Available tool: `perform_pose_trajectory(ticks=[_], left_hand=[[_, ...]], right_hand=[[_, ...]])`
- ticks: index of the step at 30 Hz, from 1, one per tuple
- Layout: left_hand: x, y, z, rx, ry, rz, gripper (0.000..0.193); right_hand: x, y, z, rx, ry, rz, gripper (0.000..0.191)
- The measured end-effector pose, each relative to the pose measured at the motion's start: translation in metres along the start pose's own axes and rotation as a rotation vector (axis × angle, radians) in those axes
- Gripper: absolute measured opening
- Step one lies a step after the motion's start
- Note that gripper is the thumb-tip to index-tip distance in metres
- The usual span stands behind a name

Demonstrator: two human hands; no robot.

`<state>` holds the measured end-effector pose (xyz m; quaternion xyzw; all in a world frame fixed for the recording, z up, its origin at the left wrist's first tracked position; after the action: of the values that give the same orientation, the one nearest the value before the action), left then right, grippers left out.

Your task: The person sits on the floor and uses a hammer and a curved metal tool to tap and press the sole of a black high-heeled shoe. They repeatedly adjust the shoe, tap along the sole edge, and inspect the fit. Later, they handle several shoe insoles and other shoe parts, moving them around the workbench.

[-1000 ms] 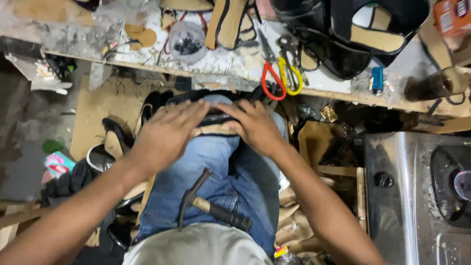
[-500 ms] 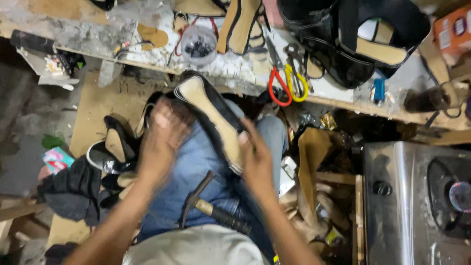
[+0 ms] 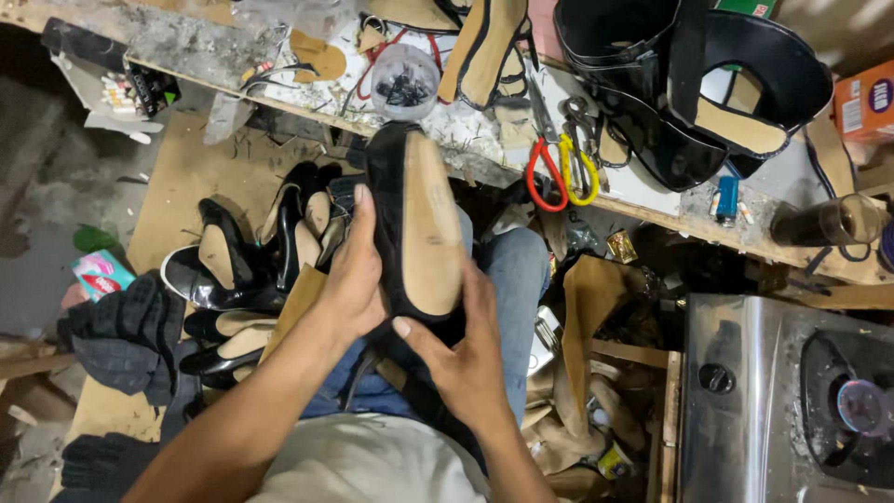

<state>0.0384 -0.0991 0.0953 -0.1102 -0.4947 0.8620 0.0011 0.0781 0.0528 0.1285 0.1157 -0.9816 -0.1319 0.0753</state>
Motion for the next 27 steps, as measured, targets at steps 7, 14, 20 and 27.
perform_pose_trajectory(ticks=[7,14,20,27], left_hand=[[0.002,-0.006,-0.006,-0.135,0.129,-0.046,0.076],[0.021,-0.029,-0.068,0.665,-0.116,0.201,0.051],[0.028,0.000,-0.116,0.949,0.143,-0.345,0.059],[0.064,0.078,-0.081,0.416,0.288,-0.148,0.045]], right_hand=[[-0.010,0.019,0.025,0.204,-0.068,0.004,0.083],[-0.027,0.040,0.052,0.097,-0.101,0.168,0.098],[-0.058,0.103,0.081,1.359,-0.467,0.236,0.075],[-0.108,0.261,0.103,0.916,-0.250,0.914,0.068]])
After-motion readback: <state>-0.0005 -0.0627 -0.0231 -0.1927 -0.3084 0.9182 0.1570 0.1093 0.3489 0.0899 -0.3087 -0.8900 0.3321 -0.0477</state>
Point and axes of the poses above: each hand's wrist, its own x-axis towards the middle knuckle, its own y-axis out of the back of the hand, z = x × y, the point moved 1 cm from there along x, towards the middle knuckle, and after that the axes turned 2 degrees about z, right-handed, at the moved point
